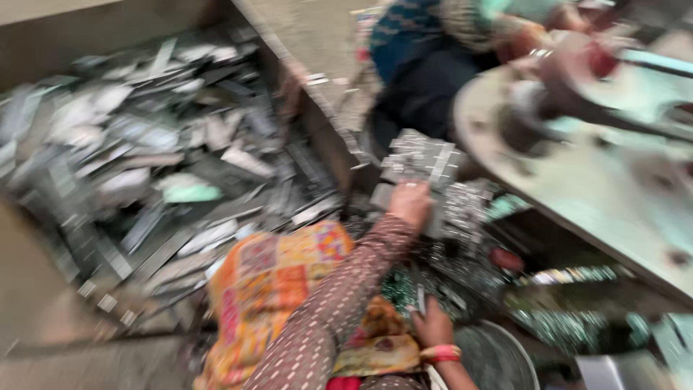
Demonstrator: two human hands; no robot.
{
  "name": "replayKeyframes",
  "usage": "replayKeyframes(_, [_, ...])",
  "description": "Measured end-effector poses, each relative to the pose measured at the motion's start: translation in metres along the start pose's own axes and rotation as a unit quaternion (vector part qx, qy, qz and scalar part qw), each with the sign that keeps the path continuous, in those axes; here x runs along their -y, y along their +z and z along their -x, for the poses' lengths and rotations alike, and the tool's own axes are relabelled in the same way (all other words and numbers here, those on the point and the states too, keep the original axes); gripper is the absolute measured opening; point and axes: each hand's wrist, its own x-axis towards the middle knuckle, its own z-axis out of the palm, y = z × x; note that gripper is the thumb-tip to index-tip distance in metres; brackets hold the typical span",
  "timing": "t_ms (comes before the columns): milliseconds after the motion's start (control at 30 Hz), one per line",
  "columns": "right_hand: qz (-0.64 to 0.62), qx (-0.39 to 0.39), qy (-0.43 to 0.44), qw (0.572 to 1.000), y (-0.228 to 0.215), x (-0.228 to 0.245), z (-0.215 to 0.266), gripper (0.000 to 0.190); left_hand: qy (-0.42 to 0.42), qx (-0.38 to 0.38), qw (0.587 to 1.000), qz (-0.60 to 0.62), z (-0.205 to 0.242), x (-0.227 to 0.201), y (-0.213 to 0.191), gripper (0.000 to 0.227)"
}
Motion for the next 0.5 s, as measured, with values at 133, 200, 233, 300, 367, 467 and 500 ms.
replayKeyframes(133, [-0.019, 0.021, -0.037, 0.999, -0.04, -0.016, -0.041, 0.071, 0.044, -0.049, 0.997, 0.045, 0.019, 0.017, -0.024, 0.019])
replayKeyframes(200, [0.021, 0.071, 0.012, 0.997, -0.071, -0.017, -0.064, 0.061, 0.011, -0.08, 0.987, 0.135, 0.036, 0.041, -0.042, 0.026])
replayKeyframes(233, [-0.046, -0.065, -0.058, 0.995, -0.078, -0.016, -0.063, 0.058, 0.001, -0.063, 0.988, 0.141, 0.054, 0.061, -0.052, 0.027])
replayKeyframes(300, [-0.126, -0.161, -0.136, 0.969, -0.093, -0.012, -0.076, 0.048, -0.002, -0.101, 0.991, 0.086, 0.092, 0.114, -0.077, 0.02])
replayKeyframes(367, [-0.176, -0.185, -0.177, 0.95, -0.103, -0.01, -0.08, 0.044, -0.134, -0.192, 0.969, 0.081, 0.134, 0.176, -0.104, 0.025])
replayKeyframes(467, [-0.14, -0.179, -0.171, 0.959, -0.111, -0.009, -0.079, 0.042, -0.335, 0.038, 0.925, -0.174, 0.2, 0.263, -0.137, 0.016])
replayKeyframes(500, [-0.141, -0.179, -0.157, 0.961, -0.111, -0.005, -0.082, 0.043, -0.35, 0.09, 0.921, -0.15, 0.226, 0.286, -0.146, 0.016])
